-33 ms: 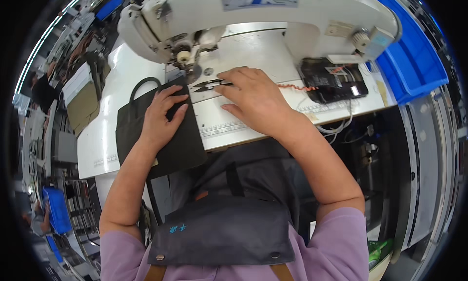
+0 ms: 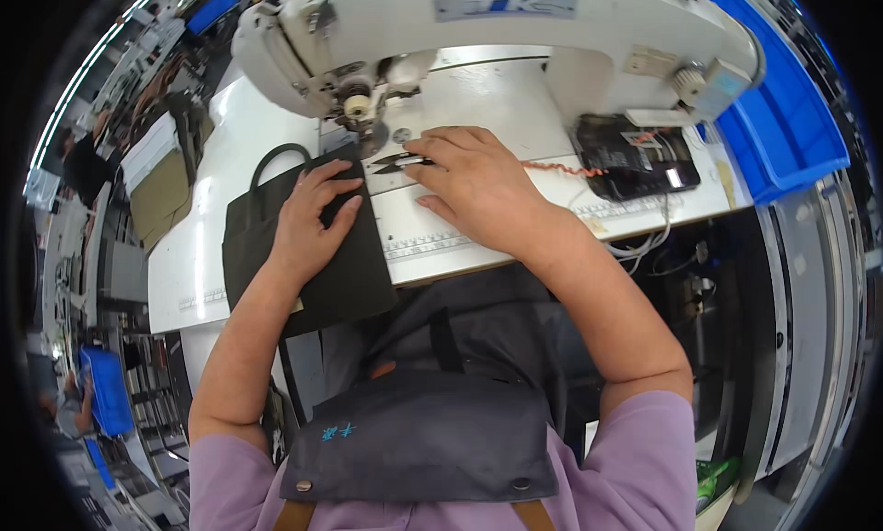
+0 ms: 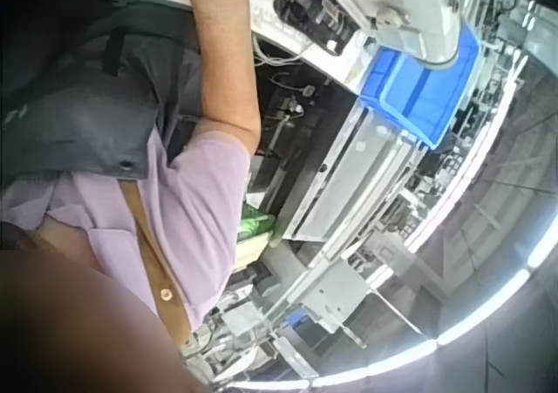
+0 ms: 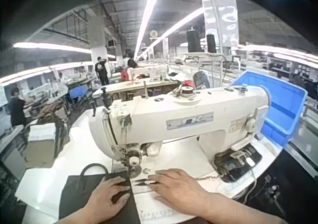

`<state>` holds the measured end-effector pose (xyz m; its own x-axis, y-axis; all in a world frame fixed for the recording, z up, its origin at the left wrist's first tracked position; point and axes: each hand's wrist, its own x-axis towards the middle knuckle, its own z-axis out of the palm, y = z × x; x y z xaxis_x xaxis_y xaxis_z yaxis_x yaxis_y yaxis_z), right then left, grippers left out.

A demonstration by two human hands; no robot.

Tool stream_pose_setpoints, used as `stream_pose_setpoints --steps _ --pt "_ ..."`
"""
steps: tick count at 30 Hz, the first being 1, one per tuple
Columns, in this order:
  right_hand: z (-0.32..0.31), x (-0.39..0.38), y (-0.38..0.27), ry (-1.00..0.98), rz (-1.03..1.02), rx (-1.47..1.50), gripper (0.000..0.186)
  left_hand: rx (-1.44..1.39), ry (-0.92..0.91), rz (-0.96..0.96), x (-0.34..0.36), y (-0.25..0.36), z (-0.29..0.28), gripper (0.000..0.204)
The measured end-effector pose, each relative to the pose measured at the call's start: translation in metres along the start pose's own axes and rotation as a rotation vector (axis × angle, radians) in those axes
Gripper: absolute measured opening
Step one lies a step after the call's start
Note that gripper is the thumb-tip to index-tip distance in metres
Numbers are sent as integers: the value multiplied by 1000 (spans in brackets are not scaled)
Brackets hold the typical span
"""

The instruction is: Sewing fabric components together to assemble a canvas bag using an industrial sewing machine.

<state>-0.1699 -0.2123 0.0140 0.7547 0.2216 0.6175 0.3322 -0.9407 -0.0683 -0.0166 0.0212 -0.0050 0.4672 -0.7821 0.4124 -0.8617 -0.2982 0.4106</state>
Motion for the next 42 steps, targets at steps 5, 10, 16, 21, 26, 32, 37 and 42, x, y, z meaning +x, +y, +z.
stream_pose_setpoints --steps 5,10,16,21,26,32,37,42 --pt "10 21 29 -143 27 -108 22 -9 -23 -45 0 1 -5 24" --pt "8 30 41 -96 84 -285 29 -14 -40 -9 11 -7 -6 25" --pt "44 54 9 -92 -59 23 22 -15 -26 18 26 -20 -4 26" --pt "55 60 8 -76 -11 31 12 -10 -18 16 26 -22 -3 27" --pt "56 57 9 -66 14 38 12 1 -40 20 33 -30 -3 27" --pt "58 62 9 -99 66 1 14 -5 -25 38 42 -37 -2 26" --pt "58 61 11 -117 91 17 22 -15 6 76 50 -43 1 27" --pt "61 61 15 -122 113 8 21 -4 33 92 53 -47 3 28"
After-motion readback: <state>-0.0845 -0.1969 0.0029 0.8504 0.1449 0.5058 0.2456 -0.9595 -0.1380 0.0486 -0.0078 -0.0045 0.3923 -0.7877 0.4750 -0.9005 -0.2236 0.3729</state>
